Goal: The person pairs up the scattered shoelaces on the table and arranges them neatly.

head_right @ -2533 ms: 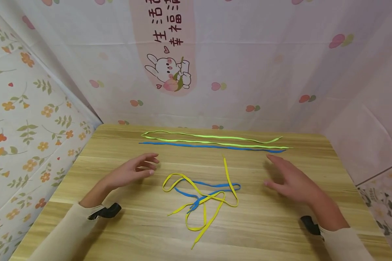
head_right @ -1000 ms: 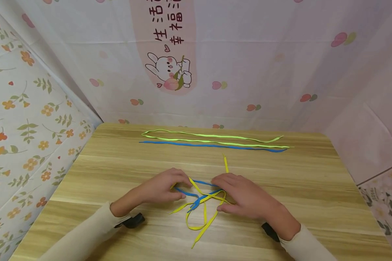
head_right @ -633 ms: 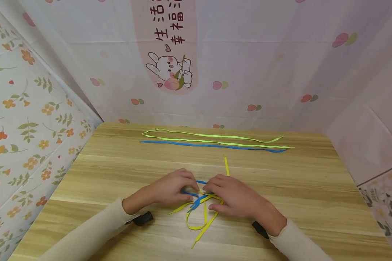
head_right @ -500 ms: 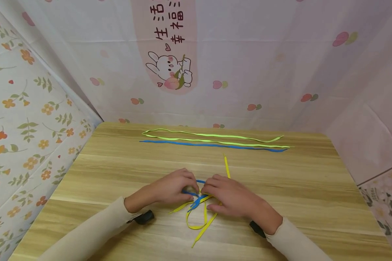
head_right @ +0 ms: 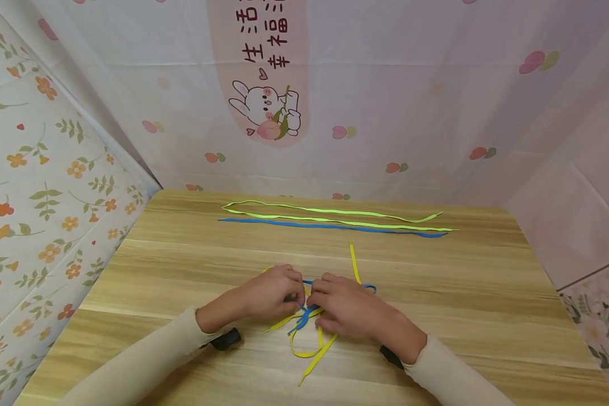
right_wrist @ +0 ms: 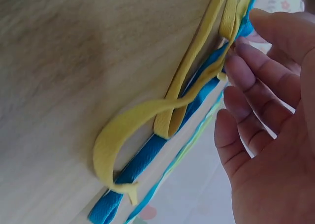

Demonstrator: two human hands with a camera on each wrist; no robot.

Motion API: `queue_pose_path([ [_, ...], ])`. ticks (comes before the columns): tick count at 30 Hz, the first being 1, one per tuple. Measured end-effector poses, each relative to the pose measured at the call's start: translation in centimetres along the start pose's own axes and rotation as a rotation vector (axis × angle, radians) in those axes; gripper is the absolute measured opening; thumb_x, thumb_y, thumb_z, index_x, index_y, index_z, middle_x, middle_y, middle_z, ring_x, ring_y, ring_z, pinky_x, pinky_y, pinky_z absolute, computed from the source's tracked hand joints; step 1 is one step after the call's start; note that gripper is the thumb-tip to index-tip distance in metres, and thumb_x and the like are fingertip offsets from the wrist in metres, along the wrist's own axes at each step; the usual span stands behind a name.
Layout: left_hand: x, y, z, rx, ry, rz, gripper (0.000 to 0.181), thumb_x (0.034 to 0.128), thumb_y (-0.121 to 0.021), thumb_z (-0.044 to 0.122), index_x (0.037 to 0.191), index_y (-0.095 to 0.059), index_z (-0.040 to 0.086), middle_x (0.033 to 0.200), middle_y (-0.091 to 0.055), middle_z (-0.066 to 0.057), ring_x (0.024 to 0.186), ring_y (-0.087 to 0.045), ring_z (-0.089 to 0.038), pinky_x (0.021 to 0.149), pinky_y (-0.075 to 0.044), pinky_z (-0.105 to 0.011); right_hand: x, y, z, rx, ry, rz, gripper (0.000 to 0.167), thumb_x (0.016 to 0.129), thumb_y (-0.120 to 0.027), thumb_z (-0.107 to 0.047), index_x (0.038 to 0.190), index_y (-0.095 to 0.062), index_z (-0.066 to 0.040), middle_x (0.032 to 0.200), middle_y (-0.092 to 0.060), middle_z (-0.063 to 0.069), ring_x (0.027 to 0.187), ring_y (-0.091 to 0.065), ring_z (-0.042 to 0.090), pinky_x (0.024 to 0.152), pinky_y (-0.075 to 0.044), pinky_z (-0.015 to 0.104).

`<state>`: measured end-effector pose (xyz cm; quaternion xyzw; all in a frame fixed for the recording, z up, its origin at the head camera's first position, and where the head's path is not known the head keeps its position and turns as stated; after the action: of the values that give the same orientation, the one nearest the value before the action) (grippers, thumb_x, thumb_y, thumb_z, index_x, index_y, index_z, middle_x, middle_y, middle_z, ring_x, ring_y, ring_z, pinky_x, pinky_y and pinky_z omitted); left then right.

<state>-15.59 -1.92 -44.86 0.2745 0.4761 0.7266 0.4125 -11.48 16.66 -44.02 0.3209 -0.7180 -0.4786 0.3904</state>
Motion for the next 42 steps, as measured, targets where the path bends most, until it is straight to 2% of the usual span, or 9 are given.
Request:
queue_pose_path([
  [6, -1.0, 0.8, -0.2, -0.030, -0.051, 0.051, 0.014, 0.0966, -0.076, 0.011, 0.086, -0.076, 0.020, 0.086, -0.062, 0.015, 0.088, -0.055, -0.010, 0.088, -0.046, -0.026, 0.7, -0.6, -0.3, -0.025, 0.008, -0.001, 0.023, 0.090, -0.087, -0.020, 0.110, -0.078, -0.013, 0.104, -0.060, -0.008, 0.091, -0.050, 0.010, 0.081, -0.049, 0.026],
  [12, -2.1, 1.2, -0.7, -0.080, -0.083, 0.069, 0.011, 0.0959, -0.078, 0.011, 0.089, -0.075, 0.019, 0.085, -0.066, 0.017, 0.090, -0.056, -0.010, 0.087, -0.049, -0.023, 1.4, -1.3, -0.7, -0.051, 0.028, -0.009, 0.018, 0.089, -0.088, -0.017, 0.104, -0.078, -0.014, 0.098, -0.059, -0.009, 0.086, -0.049, 0.009, 0.077, -0.048, 0.024],
  [21, -3.3, 1.7, -1.6, -0.250, -0.036, 0.121, 0.012, 0.0952, -0.077, 0.010, 0.091, -0.073, 0.020, 0.093, -0.070, 0.015, 0.093, -0.061, -0.003, 0.084, -0.054, -0.021, 1.7, -1.9, -0.9, -0.089, 0.037, -0.028, 0.012, 0.090, -0.083, -0.011, 0.094, -0.074, -0.018, 0.092, -0.056, -0.011, 0.082, -0.048, 0.009, 0.069, -0.044, 0.019],
  [24, -3.5, 1.7, -1.7, -0.286, -0.031, 0.125, 0.010, 0.0959, -0.074, 0.007, 0.096, -0.074, 0.017, 0.095, -0.070, 0.012, 0.092, -0.064, -0.002, 0.083, -0.055, -0.020, 1.7, -2.0, -0.9, -0.077, 0.029, -0.036, 0.012, 0.092, -0.082, -0.011, 0.094, -0.074, -0.019, 0.092, -0.055, -0.012, 0.082, -0.048, 0.008, 0.069, -0.044, 0.018],
  [27, -3.7, 1.7, -1.9, -0.330, -0.063, 0.141, 0.017, 0.0975, -0.070, 0.002, 0.109, -0.078, 0.011, 0.102, -0.074, 0.005, 0.093, -0.066, -0.002, 0.082, -0.057, -0.020, 1.6, -1.8, -0.9, -0.062, 0.033, -0.014, 0.013, 0.093, -0.083, -0.012, 0.095, -0.072, -0.019, 0.093, -0.056, -0.012, 0.082, -0.048, 0.007, 0.070, -0.045, 0.018],
  [30, -3.9, 1.9, -2.0, -0.360, -0.118, 0.170, 0.025, 0.0983, -0.068, -0.003, 0.117, -0.081, 0.007, 0.108, -0.077, 0.000, 0.093, -0.065, -0.004, 0.081, -0.058, -0.020, 1.3, -1.4, -0.9, -0.022, 0.030, 0.032, 0.014, 0.093, -0.082, -0.011, 0.095, -0.071, -0.019, 0.094, -0.056, -0.011, 0.083, -0.050, 0.006, 0.073, -0.047, 0.019],
  [34, -4.3, 2.3, -2.3, -0.388, -0.140, 0.203, 0.021, 0.0980, -0.070, -0.004, 0.109, -0.084, 0.008, 0.104, -0.076, 0.003, 0.086, -0.061, -0.004, 0.076, -0.056, -0.021, 0.6, -0.1, -0.7, 0.069, -0.006, 0.096, 0.017, 0.096, -0.081, -0.009, 0.096, -0.068, -0.020, 0.097, -0.057, -0.012, 0.087, -0.053, 0.005, 0.077, -0.050, 0.022],
  [38, -5.0, 2.7, -2.8, -0.442, -0.091, 0.223, 0.015, 0.0995, -0.074, -0.001, 0.104, -0.084, 0.009, 0.099, -0.073, 0.008, 0.083, -0.059, -0.004, 0.074, -0.055, -0.025, -0.3, 1.5, -0.1, 0.171, -0.084, 0.153, 0.019, 0.098, -0.079, -0.006, 0.099, -0.068, -0.020, 0.099, -0.060, -0.015, 0.087, -0.058, 0.006, 0.076, -0.054, 0.024],
  [42, -5.7, 3.3, -3.4, -0.492, -0.026, 0.260, 0.013, 0.0999, -0.078, 0.000, 0.106, -0.085, 0.008, 0.098, -0.075, 0.010, 0.083, -0.063, -0.005, 0.075, -0.057, -0.027, -1.6, 3.1, 1.1, 0.274, -0.187, 0.226, 0.022, 0.099, -0.076, 0.000, 0.101, -0.068, -0.020, 0.096, -0.061, -0.018, 0.080, -0.059, 0.004, 0.066, -0.054, 0.024],
])
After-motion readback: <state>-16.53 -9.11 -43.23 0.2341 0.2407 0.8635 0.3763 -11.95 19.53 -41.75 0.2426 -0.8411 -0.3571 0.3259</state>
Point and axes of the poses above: each hand's wrist, its own x-axis towards the middle knuckle, its own y-axis out of the back of the hand, z = x × y, the point moved 4 cm from there along x, towards the middle knuckle
